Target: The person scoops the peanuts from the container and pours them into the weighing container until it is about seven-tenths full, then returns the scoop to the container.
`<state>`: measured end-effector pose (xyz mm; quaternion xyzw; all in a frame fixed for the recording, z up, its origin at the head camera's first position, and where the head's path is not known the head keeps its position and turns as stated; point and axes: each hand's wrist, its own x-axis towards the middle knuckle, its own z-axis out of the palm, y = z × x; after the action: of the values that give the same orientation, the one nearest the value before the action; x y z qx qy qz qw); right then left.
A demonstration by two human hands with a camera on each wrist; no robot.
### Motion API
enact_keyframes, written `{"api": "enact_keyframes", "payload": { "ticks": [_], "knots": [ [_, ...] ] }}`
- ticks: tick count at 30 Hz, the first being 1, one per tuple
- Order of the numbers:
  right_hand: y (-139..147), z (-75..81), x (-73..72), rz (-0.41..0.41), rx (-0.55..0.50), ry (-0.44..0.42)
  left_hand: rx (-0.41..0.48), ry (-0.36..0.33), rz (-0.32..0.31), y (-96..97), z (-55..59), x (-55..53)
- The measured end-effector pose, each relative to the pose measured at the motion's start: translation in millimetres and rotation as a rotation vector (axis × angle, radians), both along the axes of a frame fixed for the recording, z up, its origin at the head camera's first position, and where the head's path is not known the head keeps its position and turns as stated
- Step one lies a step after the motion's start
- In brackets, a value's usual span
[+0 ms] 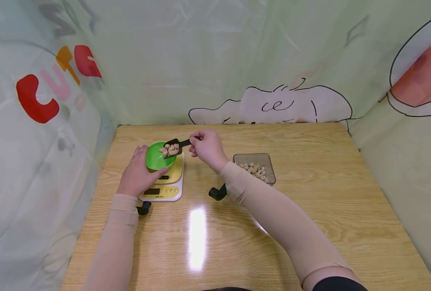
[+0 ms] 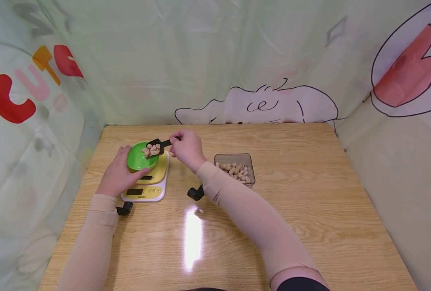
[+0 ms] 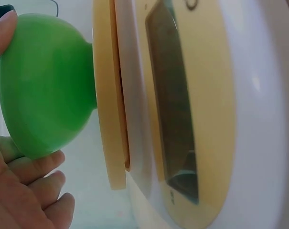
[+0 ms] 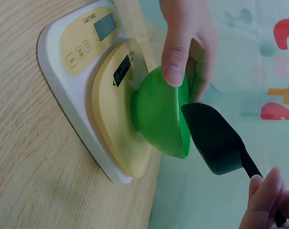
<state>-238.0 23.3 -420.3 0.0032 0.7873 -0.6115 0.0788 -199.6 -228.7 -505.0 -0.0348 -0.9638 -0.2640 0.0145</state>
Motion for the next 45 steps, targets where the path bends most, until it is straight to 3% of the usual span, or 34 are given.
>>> {"api": "enact_keyframes", "payload": {
  "ticks": [8,17,22,24,26,32,36,40,45],
  "knots": [
    [-2,-1.7,3.6,0.031,0.147,0.177,0.01,0.016,-0.011,0.2,0.8,-1.0],
    [-1,-0.6,10.3,0.14,0.445,0.577,0.002,0.006,-0.016,-1.0,2.3,0.1],
    [0,-1.3,12.8,0.169,0.469,0.677,0.004,0.0,-0.014,-1.0,1.8,1.4],
    [0,-1.5,13.4,0.163,0.445,0.656,0.002,0.0,-0.015,-0.5,1.5,1.9],
    [1,-1.0,13.6,0.148,0.395,0.581,-0.002,-0.001,-0.018,0.0,1.9,2.2],
    [7,-0.8,9.5,0.083,0.142,0.223,-0.03,0.027,-0.02,1.1,4.4,2.9],
    [12,-0.5,4.0,0.058,-0.033,0.047,-0.035,0.037,-0.022,1.8,8.0,4.6],
    [19,3.1,1.3,0.044,-0.143,-0.047,-0.021,0.068,-0.04,4.5,11.9,5.8],
    [30,11.7,3.5,0.029,-0.213,-0.1,-0.032,0.094,-0.069,9.3,10.9,5.4]
  ]
}}
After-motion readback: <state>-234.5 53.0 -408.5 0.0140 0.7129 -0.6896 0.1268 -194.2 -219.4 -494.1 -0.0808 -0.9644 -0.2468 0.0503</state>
